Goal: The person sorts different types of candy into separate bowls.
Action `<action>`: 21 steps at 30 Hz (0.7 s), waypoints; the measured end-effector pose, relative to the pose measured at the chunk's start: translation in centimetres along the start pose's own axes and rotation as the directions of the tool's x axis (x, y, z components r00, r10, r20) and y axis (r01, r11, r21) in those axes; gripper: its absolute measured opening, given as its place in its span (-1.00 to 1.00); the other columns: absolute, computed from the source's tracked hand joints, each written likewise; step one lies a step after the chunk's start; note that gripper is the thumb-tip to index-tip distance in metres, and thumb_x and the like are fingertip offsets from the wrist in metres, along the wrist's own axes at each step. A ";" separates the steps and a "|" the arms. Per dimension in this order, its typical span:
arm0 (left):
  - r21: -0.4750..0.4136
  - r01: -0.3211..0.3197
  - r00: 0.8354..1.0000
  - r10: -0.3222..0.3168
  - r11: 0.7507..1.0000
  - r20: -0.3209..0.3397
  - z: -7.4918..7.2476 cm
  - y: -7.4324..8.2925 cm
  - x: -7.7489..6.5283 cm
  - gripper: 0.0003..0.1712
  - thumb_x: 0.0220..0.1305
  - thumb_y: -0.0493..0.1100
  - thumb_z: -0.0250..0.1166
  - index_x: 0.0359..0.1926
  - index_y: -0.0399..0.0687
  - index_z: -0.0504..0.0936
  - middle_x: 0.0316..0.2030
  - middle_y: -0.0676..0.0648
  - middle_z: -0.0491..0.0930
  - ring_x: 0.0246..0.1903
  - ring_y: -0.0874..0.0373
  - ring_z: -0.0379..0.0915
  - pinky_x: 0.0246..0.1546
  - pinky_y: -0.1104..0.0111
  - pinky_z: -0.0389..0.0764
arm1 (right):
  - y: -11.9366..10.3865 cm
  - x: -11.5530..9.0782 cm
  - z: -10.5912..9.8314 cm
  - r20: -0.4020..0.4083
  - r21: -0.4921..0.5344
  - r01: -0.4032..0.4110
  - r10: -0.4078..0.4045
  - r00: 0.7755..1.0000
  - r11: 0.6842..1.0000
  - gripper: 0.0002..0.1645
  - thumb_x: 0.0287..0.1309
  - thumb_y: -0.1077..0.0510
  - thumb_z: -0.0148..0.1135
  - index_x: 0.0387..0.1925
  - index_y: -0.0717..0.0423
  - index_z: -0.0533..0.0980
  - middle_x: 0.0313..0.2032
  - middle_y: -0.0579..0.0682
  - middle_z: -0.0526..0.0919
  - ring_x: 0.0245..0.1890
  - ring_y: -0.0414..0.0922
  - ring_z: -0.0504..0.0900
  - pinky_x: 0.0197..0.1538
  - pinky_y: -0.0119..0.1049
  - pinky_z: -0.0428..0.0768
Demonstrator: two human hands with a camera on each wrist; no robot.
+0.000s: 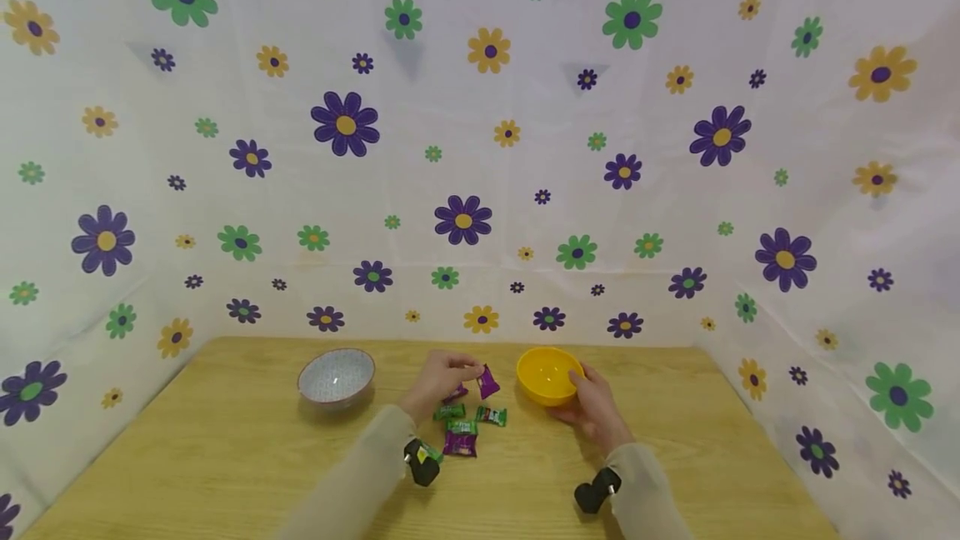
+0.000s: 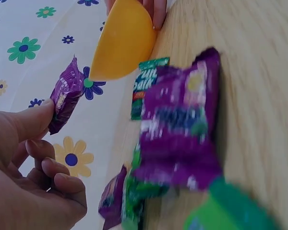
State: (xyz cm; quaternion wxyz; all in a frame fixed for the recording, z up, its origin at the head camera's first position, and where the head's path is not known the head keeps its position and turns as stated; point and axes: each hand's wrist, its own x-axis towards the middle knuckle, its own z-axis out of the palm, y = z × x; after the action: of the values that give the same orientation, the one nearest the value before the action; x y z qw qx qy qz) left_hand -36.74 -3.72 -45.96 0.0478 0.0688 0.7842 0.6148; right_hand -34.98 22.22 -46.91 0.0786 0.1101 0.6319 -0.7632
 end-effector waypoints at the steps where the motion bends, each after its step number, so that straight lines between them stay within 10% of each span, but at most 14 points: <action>1: -0.002 -0.004 1.000 0.004 1.000 -0.009 0.4 0.1 0.2 -0.81 0.32 -0.14 0.30 -0.17 -0.13 0.74 -0.22 -0.07 0.69 -0.70 0.26 0.19 -0.65 0.41 0.35 | -0.1 0.0 0.0 -0.003 0.006 0.002 -0.002 1.000 1.000 -0.33 0.56 0.10 -0.33 0.55 0.13 -0.21 0.49 0.34 -0.05 0.41 0.32 0.15 0.16 0.26 0.44; 8: 0.022 -0.058 0.996 0.060 0.998 -0.061 3.5 1.4 1.1 -0.81 0.29 -0.14 0.33 -0.20 -0.16 0.76 -0.18 -0.07 0.67 -0.25 0.18 0.41 -0.17 0.28 0.42 | -0.2 0.0 -0.2 0.004 0.041 0.006 -0.006 1.000 0.999 -0.37 0.57 0.12 -0.42 0.55 0.12 -0.19 0.50 0.31 -0.05 0.44 0.31 0.11 0.14 0.28 0.44; 21: 0.099 -0.133 0.971 0.149 0.986 -0.185 7.7 2.6 1.8 -0.87 0.28 -0.14 0.33 -0.22 0.00 0.79 -0.50 0.05 0.45 -0.51 0.22 0.25 -0.59 0.47 0.23 | -0.1 -0.1 -0.2 0.003 0.043 0.012 -0.012 1.000 0.999 -0.37 0.57 0.09 -0.43 0.54 0.15 -0.15 0.47 0.36 0.00 0.40 0.32 0.17 0.12 0.25 0.49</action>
State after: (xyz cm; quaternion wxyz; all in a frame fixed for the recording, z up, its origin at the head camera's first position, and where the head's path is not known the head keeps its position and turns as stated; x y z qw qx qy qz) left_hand -37.12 4.53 -45.28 -0.0747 0.0670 0.8039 0.5862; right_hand -34.90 22.48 -46.81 0.0729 0.1068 0.6158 -0.7772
